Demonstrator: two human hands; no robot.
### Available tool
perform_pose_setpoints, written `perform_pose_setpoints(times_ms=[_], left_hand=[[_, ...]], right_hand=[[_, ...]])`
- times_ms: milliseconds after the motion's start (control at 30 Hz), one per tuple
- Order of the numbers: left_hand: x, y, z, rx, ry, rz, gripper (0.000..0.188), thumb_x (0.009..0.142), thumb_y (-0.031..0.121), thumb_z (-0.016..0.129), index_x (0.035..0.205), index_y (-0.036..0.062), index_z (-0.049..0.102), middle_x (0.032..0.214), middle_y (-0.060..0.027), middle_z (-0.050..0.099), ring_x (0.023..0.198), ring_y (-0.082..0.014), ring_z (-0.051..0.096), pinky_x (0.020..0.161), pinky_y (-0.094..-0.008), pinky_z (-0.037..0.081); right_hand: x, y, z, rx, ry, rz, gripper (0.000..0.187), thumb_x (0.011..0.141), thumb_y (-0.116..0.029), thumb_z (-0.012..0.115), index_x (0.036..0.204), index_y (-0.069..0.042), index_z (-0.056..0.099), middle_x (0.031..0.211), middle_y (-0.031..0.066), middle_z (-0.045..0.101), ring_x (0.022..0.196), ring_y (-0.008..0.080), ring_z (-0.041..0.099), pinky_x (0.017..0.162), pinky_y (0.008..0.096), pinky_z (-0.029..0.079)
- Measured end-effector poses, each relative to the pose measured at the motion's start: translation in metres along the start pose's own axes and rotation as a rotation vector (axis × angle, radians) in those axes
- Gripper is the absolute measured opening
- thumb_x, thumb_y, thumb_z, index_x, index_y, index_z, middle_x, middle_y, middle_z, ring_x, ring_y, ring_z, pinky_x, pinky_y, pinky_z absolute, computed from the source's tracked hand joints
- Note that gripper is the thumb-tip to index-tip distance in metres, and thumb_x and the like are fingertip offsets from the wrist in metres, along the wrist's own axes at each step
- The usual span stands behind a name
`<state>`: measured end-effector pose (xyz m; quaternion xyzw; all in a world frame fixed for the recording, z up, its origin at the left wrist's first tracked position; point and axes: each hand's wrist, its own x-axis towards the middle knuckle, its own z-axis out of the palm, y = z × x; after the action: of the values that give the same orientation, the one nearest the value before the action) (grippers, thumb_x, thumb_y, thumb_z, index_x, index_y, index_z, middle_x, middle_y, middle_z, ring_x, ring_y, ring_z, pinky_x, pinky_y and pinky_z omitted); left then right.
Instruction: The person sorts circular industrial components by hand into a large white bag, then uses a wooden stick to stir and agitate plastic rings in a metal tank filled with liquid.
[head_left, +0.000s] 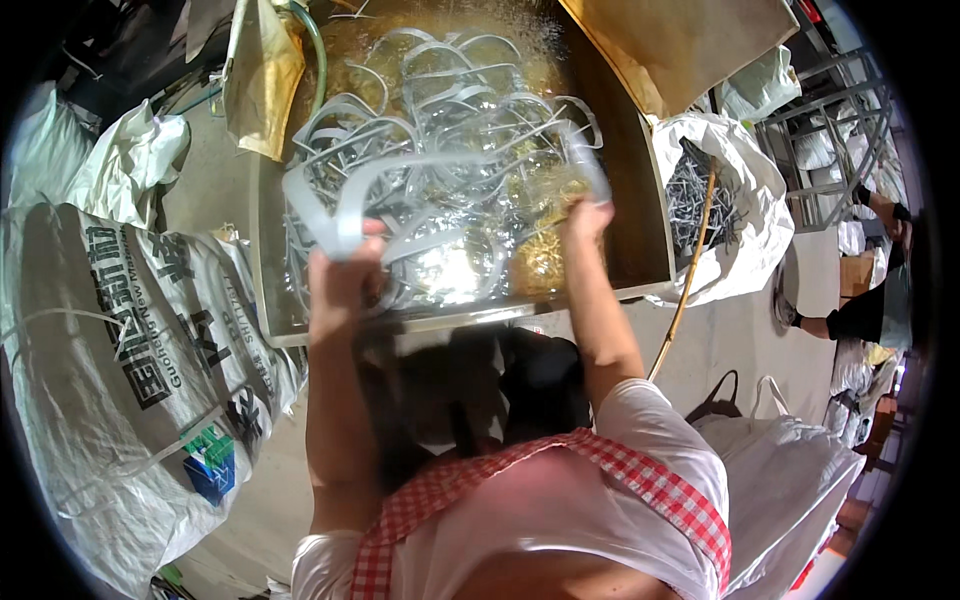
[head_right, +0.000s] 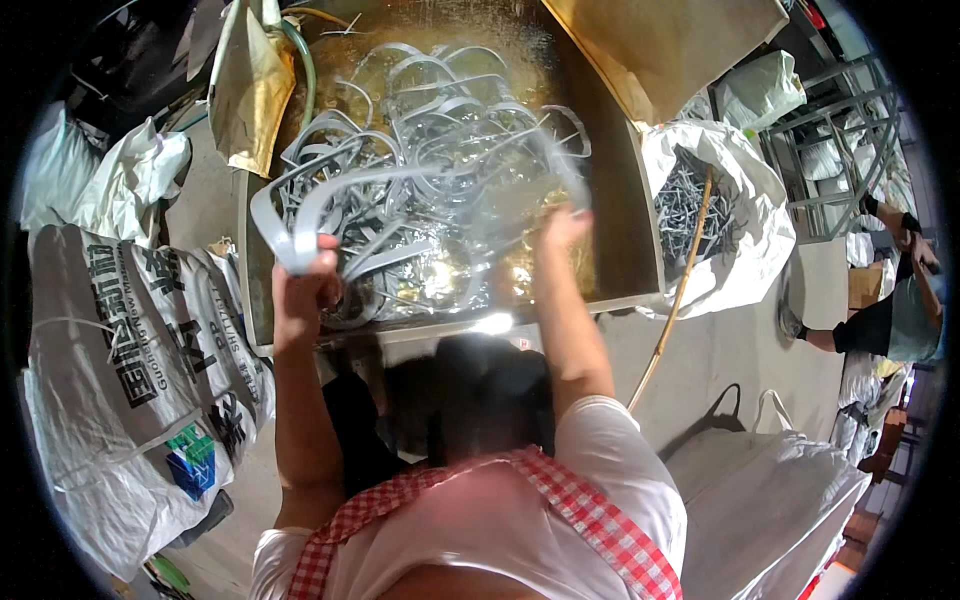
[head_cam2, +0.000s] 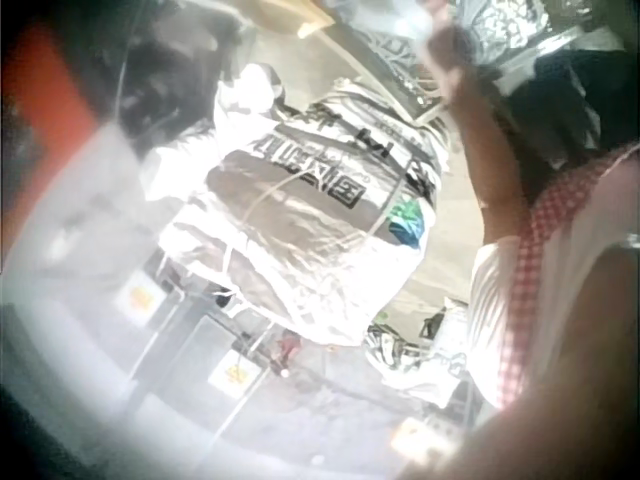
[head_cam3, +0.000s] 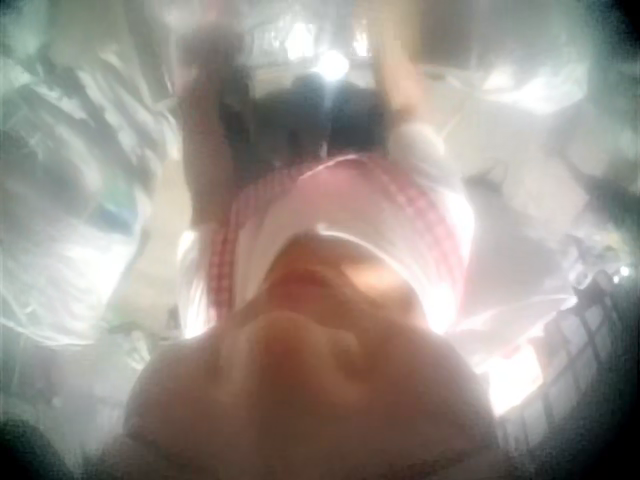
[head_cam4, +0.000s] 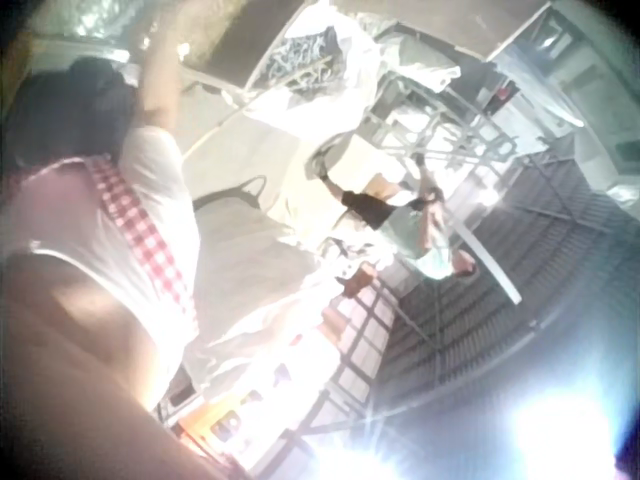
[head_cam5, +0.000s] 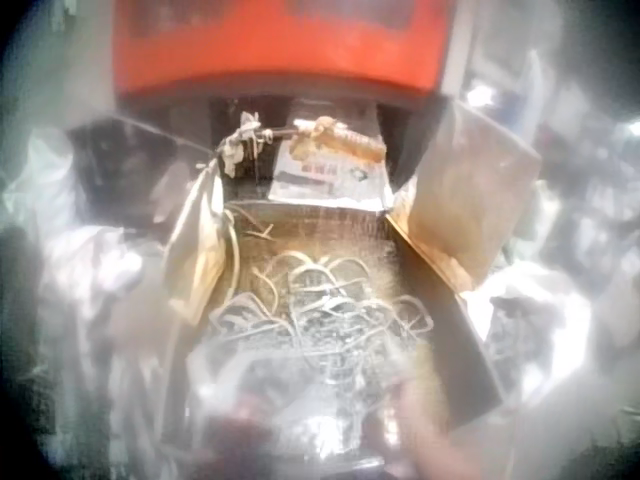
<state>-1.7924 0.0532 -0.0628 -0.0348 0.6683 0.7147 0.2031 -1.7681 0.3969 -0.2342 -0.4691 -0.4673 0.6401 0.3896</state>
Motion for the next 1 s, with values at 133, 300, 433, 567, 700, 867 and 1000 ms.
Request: perform_pose_setpoints(times_ms=[133, 300, 433, 567, 700, 867, 1000], left_hand=[[0.009, -0.056, 0.012, 1.011, -0.196, 0.476, 0.032, 0.079, 0.026, 0.062, 0.099, 0.0008, 0.059, 0.068, -0.0155, 0.061, 0.058, -0.0277, 0.060, 0.054, -0.0387, 0.046], [0.011, -0.059, 0.055, 0.581, -0.110, 0.229, 0.036, 0.082, 0.023, 0.060, 0.109, -0.0011, 0.056, 0.084, -0.0144, 0.065, 0.071, -0.0230, 0.063, 0.067, -0.0352, 0.050], [0.020, -0.053, 0.064, -0.389, -0.037, 0.181, 0.033, 0.089, 0.014, 0.052, 0.114, -0.0073, 0.048, 0.097, -0.0166, 0.063, 0.088, -0.0222, 0.062, 0.081, -0.0319, 0.048], [0.004, -0.028, 0.040, -0.524, -0.052, 0.010, 0.031, 0.084, 0.003, 0.053, 0.113, -0.0061, 0.049, 0.089, -0.0133, 0.060, 0.082, -0.0222, 0.059, 0.078, -0.0323, 0.048], [0.003, -0.028, 0.015, -0.529, -0.084, -0.086, 0.032, 0.076, 0.002, 0.056, 0.107, -0.0049, 0.053, 0.076, -0.0123, 0.059, 0.062, -0.0206, 0.059, 0.058, -0.0302, 0.049], [-0.015, -0.027, -0.004, -0.261, -0.250, -0.124, 0.034, 0.068, 0.002, 0.063, 0.100, -0.0055, 0.056, 0.078, -0.0111, 0.059, 0.053, -0.0175, 0.055, 0.049, -0.0284, 0.046], [-0.029, -0.023, -0.005, -0.364, -0.340, -0.211, 0.044, 0.065, -0.001, 0.069, 0.106, -0.0042, 0.055, 0.091, -0.0115, 0.062, 0.066, -0.0170, 0.060, 0.061, -0.0296, 0.050]], right_hand=[[0.007, -0.101, 0.005, -0.448, 0.060, -0.861, 0.037, 0.087, -0.018, 0.055, 0.115, 0.004, 0.045, 0.094, 0.0149, 0.055, 0.084, 0.0250, 0.055, 0.079, 0.0345, 0.044], [-0.066, -0.109, 0.028, -0.383, -0.509, -0.799, 0.035, 0.092, -0.015, 0.048, 0.120, 0.005, 0.043, 0.107, 0.0158, 0.054, 0.098, 0.0218, 0.053, 0.087, 0.0326, 0.042], [-0.163, -0.079, 0.000, -0.641, -1.218, -0.797, 0.034, 0.081, -0.018, 0.058, 0.111, -0.002, 0.055, 0.099, 0.0182, 0.060, 0.088, 0.0346, 0.058, 0.078, 0.0403, 0.046], [-0.165, -0.100, 0.022, -0.745, -1.541, -1.005, 0.033, 0.082, -0.022, 0.055, 0.108, -0.002, 0.055, 0.097, 0.0183, 0.060, 0.085, 0.0319, 0.059, 0.074, 0.0391, 0.047], [-0.108, -0.052, 0.088, -0.227, -0.798, -0.388, 0.026, 0.094, -0.021, 0.044, 0.111, -0.002, 0.051, 0.087, 0.0045, 0.058, 0.073, 0.0108, 0.051, 0.069, 0.0260, 0.043], [-0.087, 0.029, 0.169, -0.209, -1.203, 0.442, 0.028, 0.091, -0.023, 0.054, 0.112, -0.005, 0.054, 0.099, 0.0069, 0.059, 0.078, 0.0147, 0.054, 0.071, 0.0285, 0.046], [-0.078, 0.083, 0.216, -0.469, -1.233, 0.344, 0.038, 0.090, -0.038, 0.052, 0.108, -0.005, 0.055, 0.094, 0.0073, 0.058, 0.079, 0.0167, 0.054, 0.068, 0.0307, 0.045]])
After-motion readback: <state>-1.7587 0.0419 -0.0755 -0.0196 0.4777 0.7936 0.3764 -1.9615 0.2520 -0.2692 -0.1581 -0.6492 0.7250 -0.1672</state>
